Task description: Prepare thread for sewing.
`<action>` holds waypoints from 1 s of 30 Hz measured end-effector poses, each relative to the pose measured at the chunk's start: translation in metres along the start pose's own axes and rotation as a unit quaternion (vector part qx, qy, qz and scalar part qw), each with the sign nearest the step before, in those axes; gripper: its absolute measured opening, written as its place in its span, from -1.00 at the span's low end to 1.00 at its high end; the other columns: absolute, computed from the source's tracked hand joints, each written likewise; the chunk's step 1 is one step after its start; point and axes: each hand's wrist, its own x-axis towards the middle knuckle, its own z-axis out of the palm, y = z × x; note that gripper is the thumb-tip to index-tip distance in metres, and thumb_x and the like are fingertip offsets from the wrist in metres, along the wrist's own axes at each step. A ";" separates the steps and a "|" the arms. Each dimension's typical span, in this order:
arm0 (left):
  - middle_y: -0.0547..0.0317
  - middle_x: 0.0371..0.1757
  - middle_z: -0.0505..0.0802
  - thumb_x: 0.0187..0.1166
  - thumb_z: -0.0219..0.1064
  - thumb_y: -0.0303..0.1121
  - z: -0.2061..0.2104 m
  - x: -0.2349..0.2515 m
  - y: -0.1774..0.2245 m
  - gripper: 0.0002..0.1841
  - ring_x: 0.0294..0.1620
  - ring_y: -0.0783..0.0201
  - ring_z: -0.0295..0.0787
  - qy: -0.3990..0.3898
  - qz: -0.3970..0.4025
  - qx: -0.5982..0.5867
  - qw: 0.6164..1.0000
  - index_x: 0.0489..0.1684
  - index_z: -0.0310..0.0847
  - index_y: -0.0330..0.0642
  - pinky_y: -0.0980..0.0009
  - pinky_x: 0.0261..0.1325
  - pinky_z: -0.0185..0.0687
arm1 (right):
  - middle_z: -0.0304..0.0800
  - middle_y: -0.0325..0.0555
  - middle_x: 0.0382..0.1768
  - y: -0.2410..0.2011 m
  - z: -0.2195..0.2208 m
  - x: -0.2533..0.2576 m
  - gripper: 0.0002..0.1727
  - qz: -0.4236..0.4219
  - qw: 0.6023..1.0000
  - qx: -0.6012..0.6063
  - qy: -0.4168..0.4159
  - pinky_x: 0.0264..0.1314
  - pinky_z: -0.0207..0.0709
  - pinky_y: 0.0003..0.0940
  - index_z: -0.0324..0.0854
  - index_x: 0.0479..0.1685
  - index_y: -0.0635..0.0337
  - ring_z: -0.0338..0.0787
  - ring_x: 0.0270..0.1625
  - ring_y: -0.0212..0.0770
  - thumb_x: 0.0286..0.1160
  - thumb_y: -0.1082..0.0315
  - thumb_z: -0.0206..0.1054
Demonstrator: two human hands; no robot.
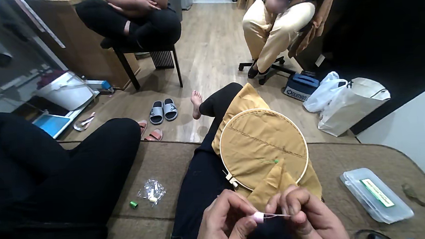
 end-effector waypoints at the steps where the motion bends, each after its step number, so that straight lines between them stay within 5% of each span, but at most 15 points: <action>1: 0.17 -0.04 0.81 0.70 0.31 -0.32 -0.001 0.000 -0.001 -0.84 -0.09 0.50 0.78 -0.007 0.010 0.017 1.000 -0.03 0.56 -0.22 0.56 -0.02 0.76 | 0.78 -0.42 -0.16 0.000 0.000 0.000 -0.84 0.000 1.000 0.009 0.006 0.13 0.75 -0.44 0.63 -0.13 -0.13 0.83 -0.02 -0.42 0.75 0.10 0.21; 10: 0.17 -0.07 0.80 0.72 0.30 -0.29 0.000 0.001 0.003 -0.78 -0.13 0.52 0.77 -0.033 -0.003 0.010 0.999 0.04 0.64 -0.29 0.54 -0.02 0.77 | 0.71 -0.47 -0.23 -0.001 0.001 0.002 -0.88 0.018 0.998 0.039 0.051 -0.22 0.69 -0.60 0.61 0.07 -0.18 0.70 -0.34 -0.57 0.68 0.21 0.31; 15: 0.19 -0.07 0.80 0.73 0.27 -0.24 0.000 0.001 0.004 -0.77 -0.13 0.54 0.77 -0.006 -0.003 0.015 1.000 0.00 0.64 -0.25 0.56 -0.03 0.77 | 0.68 -0.55 -0.12 -0.005 -0.004 0.000 -0.83 -0.003 0.994 -0.103 -0.024 -0.14 0.61 -0.75 0.61 0.07 -0.18 0.67 -0.17 -0.71 0.72 0.05 0.26; 20: 0.25 -0.10 0.77 0.74 0.23 -0.16 -0.002 0.000 0.001 -0.73 -0.14 0.62 0.72 0.008 0.011 0.061 0.998 -0.02 0.64 -0.21 0.66 -0.03 0.70 | 0.69 0.01 -0.26 -0.016 -0.002 -0.003 -0.69 -0.043 0.953 -0.286 -0.092 -0.19 0.57 -0.63 0.58 -0.08 0.31 0.68 -0.26 -0.42 0.64 0.18 0.39; 27: 0.34 -0.16 0.78 0.78 0.11 -0.01 -0.017 0.003 -0.010 -0.66 -0.20 0.62 0.74 0.109 0.076 0.200 0.971 -0.01 0.62 -0.07 0.67 -0.09 0.73 | 0.73 -0.32 -0.19 -0.018 -0.009 -0.004 -0.88 -0.087 0.986 -0.109 -0.090 0.04 0.61 -0.64 0.58 -0.10 0.07 0.73 -0.09 -0.57 0.64 0.27 0.39; 30: 0.35 -0.14 0.77 0.77 0.13 -0.03 -0.016 0.001 -0.009 -0.68 -0.20 0.62 0.74 0.107 0.058 0.168 0.978 -0.01 0.62 -0.06 0.66 -0.10 0.74 | 0.66 -0.18 -0.28 -0.024 -0.016 -0.002 -0.80 -0.131 0.945 -0.290 -0.069 -0.06 0.59 -0.67 0.54 -0.17 0.16 0.71 -0.17 -0.48 0.65 0.23 0.38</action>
